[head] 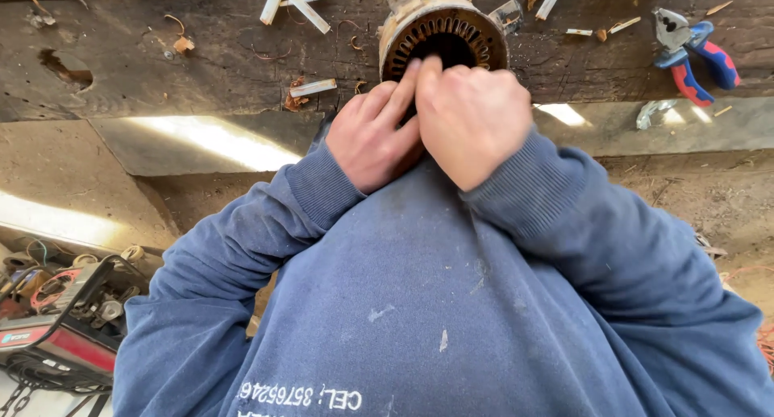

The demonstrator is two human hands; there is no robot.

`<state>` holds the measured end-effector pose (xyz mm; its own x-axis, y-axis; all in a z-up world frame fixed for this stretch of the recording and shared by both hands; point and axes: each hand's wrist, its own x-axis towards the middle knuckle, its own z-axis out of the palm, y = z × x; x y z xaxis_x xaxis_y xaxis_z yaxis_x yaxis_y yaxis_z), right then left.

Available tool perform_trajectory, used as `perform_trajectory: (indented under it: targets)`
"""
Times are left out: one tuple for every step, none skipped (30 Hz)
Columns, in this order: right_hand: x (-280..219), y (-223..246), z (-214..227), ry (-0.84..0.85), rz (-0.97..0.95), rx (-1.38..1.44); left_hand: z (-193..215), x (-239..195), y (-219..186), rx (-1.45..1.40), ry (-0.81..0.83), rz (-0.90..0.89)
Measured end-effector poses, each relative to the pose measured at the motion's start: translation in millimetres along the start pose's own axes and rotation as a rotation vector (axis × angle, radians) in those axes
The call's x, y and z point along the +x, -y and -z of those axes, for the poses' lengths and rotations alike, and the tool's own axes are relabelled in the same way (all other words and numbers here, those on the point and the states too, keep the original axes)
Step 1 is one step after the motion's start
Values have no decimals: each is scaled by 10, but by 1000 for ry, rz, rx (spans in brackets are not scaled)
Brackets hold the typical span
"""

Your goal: Scraping and arranging wires inside an electric motor stator using a knife-like tool.

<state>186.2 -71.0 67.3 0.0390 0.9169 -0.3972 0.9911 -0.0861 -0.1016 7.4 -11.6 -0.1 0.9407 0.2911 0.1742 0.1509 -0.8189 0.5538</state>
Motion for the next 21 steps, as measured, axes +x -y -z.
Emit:
perform_trajectory:
  targets:
    - [70, -4, -121, 4, 3, 28, 2, 13, 3, 16, -3, 21]
    - [68, -10, -131, 7, 7, 28, 19, -2, -7, 15, -3, 25]
    - [69, -17, -139, 3, 8, 31, 37, -15, -14, 25, -1, 18]
    - [88, -39, -143, -5, 4, 30, 50, -3, 4, 37, -3, 4]
    - [37, -69, -83, -7, 3, 27, 40, -4, 29, 37, -7, 1]
    - [-21, -94, -25, -26, 29, 26, 30, -19, 36, 1, -11, -15]
    - [-78, -118, 32, -45, 56, 25, 20, -38, 44, -34, -16, -32]
    - [-160, -135, 116, -42, 62, 24, 30, -28, 51, -35, -19, -26]
    - [-242, -154, 202, -33, 71, 33, 40, -18, 58, -58, -19, -36]
    - [-318, -178, 292, -26, 79, 40, 52, 2, 74, -80, -21, -50]
    - [-436, -201, 373, -26, 83, 36, 43, 6, 83, -79, -25, -46]
    - [-555, -225, 453, -49, 59, 89, 38, 4, 86, -88, -34, -50]
    - [-677, -253, 531, -72, 34, 142, 30, 2, 85, -97, -42, -54]
    - [-758, -289, 554, -70, 38, 144, 51, 11, 86, -97, -41, -50]
    - [-842, -328, 579, -49, 23, 165, 70, 23, 83, -114, -34, -50]
    - [-912, -374, 602, -33, 7, 185, 93, 51, 99, -127, -28, -55]
    - [-913, -394, 564, -37, 10, 185, 93, 52, 106, -123, -29, -55]
    - [-939, -404, 526, -40, -26, 180, 85, 47, 100, -125, -30, -54]
    - [-967, -417, 483, -43, -61, 176, 71, 44, 91, -127, -31, -53]
    - [-926, -424, 436, -43, -67, 176, 59, 39, 96, -130, -29, -58]
    - [-885, -430, 386, -60, -62, 195, 46, 33, 102, -114, -2, -66]
